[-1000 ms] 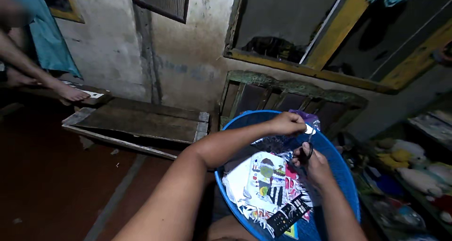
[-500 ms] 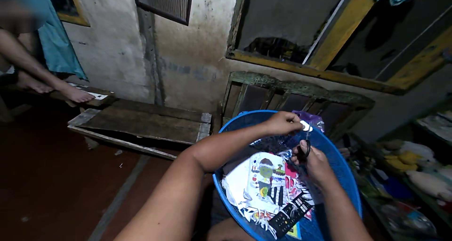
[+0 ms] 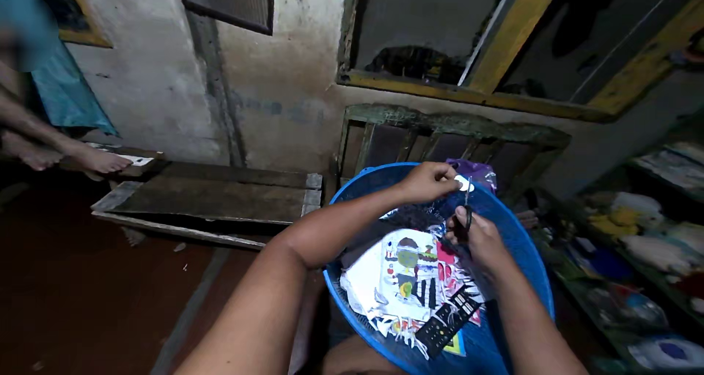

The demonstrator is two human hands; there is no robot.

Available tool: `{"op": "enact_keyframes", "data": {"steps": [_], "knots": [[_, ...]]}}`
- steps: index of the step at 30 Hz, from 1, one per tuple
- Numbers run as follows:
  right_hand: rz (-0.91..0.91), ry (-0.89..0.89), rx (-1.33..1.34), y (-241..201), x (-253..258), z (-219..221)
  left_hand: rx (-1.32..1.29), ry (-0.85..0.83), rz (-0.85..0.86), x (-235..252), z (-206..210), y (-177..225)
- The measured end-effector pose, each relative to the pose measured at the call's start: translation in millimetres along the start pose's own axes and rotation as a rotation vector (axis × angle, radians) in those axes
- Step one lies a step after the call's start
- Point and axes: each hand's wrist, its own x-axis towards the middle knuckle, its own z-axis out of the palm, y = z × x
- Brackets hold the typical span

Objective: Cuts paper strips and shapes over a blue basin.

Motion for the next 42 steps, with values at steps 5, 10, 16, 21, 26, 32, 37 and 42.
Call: {"op": "enact_keyframes", "data": {"steps": [5, 10, 16, 21, 26, 32, 37, 42], "knots": [[-0.004, 0.005, 0.017, 1.3, -1.0, -1.4, 0.036, 0.004, 0.038, -2.4, 1.1, 0.9], [-0.001, -0.012, 0.025, 2.2, 0.4, -2.2, 0.016, -0.01, 0.003, -1.6, 3.1, 0.3], [0.021, -0.008, 0.031, -0.6, 0.9, -3.6, 0.006, -0.026, -0.021, -0.1, 6.9, -3.7], [0.018, -0.01, 0.016, -0.9, 0.6, 1.6, -0.023, -0.027, -0.028, -2.2, 2.2, -5.5], [0.043, 0.018, 0.004, -0.1, 0.6, 1.9, -0.016, -0.056, -0.012, -0.7, 3.8, -7.6], [0.025, 0.025, -0.008, 1.4, -0.8, 1.1, -0.028, -0.073, 0.005, -0.6, 5.2, -7.9], [0.009, 0.018, 0.0, 2.9, -0.7, -0.8, -0.05, -0.073, -0.001, 0.0, 6.4, -9.7], [0.02, 0.012, -0.003, 1.6, -2.6, -1.3, -0.028, -0.055, -0.012, -1.3, 7.9, -7.0]]}}
